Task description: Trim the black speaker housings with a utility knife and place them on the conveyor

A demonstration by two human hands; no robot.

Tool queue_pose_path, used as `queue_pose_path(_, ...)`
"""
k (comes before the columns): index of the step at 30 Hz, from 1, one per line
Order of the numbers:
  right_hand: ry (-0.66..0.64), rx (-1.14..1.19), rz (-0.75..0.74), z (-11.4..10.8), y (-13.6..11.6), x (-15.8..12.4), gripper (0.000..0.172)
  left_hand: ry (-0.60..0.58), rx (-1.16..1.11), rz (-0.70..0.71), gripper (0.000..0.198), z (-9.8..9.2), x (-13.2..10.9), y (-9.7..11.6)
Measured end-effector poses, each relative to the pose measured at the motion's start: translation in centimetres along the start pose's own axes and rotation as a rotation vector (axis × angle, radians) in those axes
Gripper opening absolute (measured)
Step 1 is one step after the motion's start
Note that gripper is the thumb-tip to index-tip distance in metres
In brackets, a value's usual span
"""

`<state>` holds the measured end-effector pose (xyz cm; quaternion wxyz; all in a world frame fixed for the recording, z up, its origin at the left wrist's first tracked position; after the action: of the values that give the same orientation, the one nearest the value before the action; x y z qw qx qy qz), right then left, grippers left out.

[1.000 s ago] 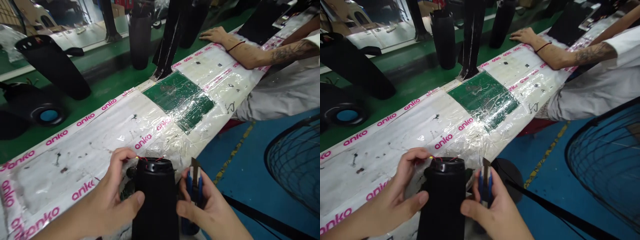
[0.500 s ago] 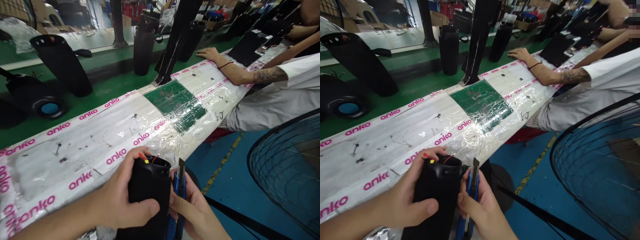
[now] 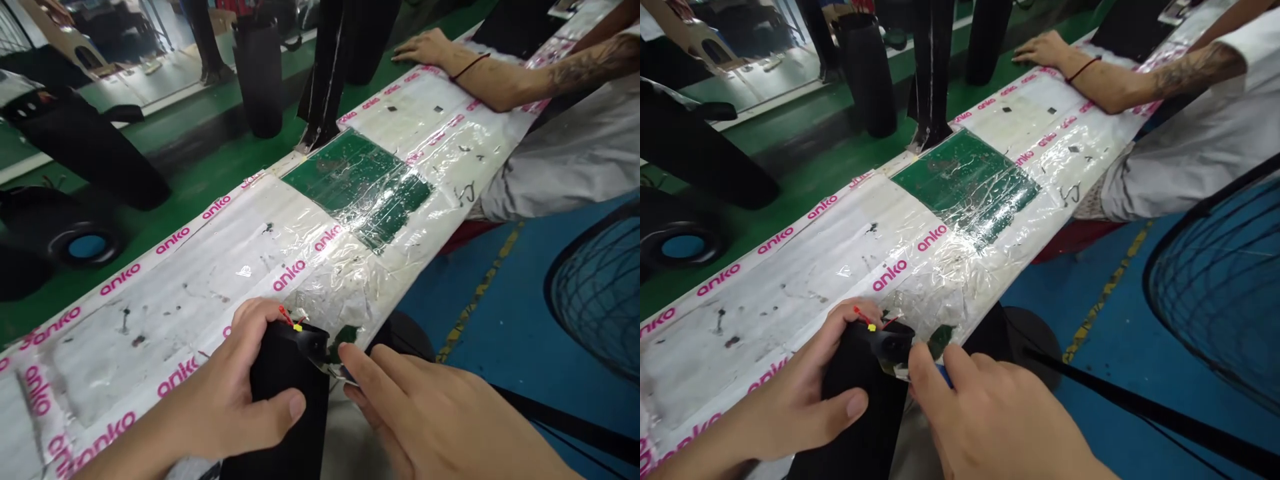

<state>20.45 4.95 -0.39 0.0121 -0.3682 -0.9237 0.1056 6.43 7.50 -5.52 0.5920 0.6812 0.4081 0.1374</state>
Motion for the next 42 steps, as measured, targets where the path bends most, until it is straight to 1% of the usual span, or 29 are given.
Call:
queue_pose_path(3,-0.013,-0.002,0.006,-0.4,0.0,0.4,0.057,-0.006,-0.013,0.018,0.059,0.1,-0.1,-0.2)
queue_pose_path(5,-0.059,0.019,0.018,0.0,0.2,0.6,0.059,-0.007,-0.012,0.036,0.063,0.0,-0.1,-0.2)
queue_pose_path(7,-0.095,0.033,0.02,0.6,0.3,0.5,0.058,-0.007,0.0,0.05,0.063,-0.1,0.0,-0.1)
queue_pose_path(10,-0.087,0.01,0.024,1.3,0.4,0.1,0.052,-0.014,0.013,0.056,0.06,-0.1,0.2,0.2)
queue_pose_path(13,-0.131,-0.036,0.045,2.2,0.5,-0.2,0.046,-0.015,0.009,0.062,0.058,-0.2,0.4,0.4)
queue_pose_path(18,-0.14,-0.088,0.065,2.8,0.4,-0.6,0.042,-0.017,0.004,0.051,0.061,-0.1,0.3,0.1)
queue_pose_path(22,-0.135,-0.083,0.079,2.5,0.3,-0.5,0.043,-0.011,0.0,0.047,0.061,-0.1,0.1,-0.1)
queue_pose_path(27,-0.091,-0.065,0.077,0.8,0.3,0.3,0.055,-0.041,-0.056,0.021,0.055,0.1,0.2,-0.3)
queue_pose_path(29,-0.08,-0.054,0.072,0.9,0.5,0.6,0.058,-0.048,-0.07,0.011,0.052,0.2,0.3,-0.3)
queue_pose_path(31,-0.063,-0.004,0.061,1.5,0.7,0.6,0.055,-0.05,-0.073,0.016,0.05,0.2,0.4,-0.2)
queue_pose_path(34,0.0,0.1,0.044,2.4,1.0,0.2,0.044,-0.053,-0.053,0.035,0.049,0.4,0.5,0.0)
queue_pose_path(36,0.034,0.127,0.051,2.5,1.1,-0.1,0.04,-0.063,-0.044,0.03,0.047,0.6,0.5,0.1)
queue_pose_path(38,0.013,0.129,0.059,2.5,1.2,-0.4,0.042,-0.062,-0.027,0.023,0.048,0.7,0.6,0.3)
queue_pose_path(39,-0.018,0.125,0.055,2.5,1.2,-0.4,0.045,-0.057,-0.01,0.022,0.049,0.8,0.6,0.5)
queue_pose_path(42,-0.157,0.074,0.071,3.1,1.4,-0.1,0.059,-0.019,0.058,0.008,0.049,0.6,0.5,0.9)
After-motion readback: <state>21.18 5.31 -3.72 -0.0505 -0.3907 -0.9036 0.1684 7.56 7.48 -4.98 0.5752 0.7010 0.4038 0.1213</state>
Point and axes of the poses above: each hand's wrist, its own x-axis towards the middle knuckle, its own z-axis out of the palm, y = z × x, the point moved 10 cm from there along x, towards the middle knuckle, and after that the axes turned 11 degrees about -y, right-handed, at the moved point
